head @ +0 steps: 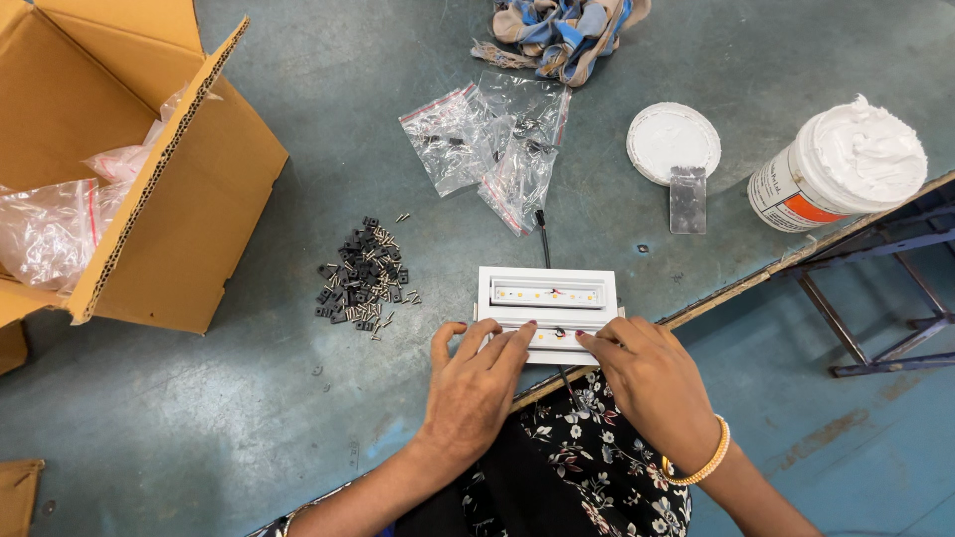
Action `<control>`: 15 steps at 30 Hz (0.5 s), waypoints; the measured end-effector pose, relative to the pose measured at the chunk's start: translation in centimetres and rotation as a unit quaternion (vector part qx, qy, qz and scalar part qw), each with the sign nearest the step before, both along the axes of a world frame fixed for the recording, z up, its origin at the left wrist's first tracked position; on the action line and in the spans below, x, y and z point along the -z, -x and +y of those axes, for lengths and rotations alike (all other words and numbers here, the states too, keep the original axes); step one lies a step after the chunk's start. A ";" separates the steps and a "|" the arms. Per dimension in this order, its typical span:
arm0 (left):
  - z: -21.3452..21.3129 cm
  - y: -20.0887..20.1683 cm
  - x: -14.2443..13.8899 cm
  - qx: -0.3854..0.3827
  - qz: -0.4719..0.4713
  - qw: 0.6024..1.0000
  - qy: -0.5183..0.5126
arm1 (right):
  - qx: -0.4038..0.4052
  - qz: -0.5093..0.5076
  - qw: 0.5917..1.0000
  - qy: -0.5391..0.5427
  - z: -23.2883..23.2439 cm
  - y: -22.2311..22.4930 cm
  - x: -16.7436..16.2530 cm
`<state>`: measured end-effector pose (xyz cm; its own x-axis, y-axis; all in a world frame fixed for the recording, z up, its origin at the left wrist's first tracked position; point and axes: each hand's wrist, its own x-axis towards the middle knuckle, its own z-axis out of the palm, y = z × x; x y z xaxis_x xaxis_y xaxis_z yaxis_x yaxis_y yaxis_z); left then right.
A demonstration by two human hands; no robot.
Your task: The person assembles a white LED light fixture by inserting small components into slots. They then wipe the fixture with a cloth, pack small hardware into plastic bags, and sort screws and anchors on the table.
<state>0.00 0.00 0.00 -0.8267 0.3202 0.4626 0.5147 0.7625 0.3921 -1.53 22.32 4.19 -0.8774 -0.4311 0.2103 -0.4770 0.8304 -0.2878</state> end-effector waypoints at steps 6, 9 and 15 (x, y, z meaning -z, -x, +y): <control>2.2 0.1 -0.4 0.051 0.014 0.998 -0.046 | -0.013 -0.031 0.999 -0.021 1.7 0.5 -0.6; 2.4 -0.7 -0.4 0.080 0.002 0.995 -0.060 | -0.015 -0.034 0.999 -0.037 1.5 -0.2 -1.0; 2.8 -0.2 -0.9 0.077 0.008 0.996 -0.046 | -0.012 -0.042 0.999 -0.016 1.5 0.0 -1.8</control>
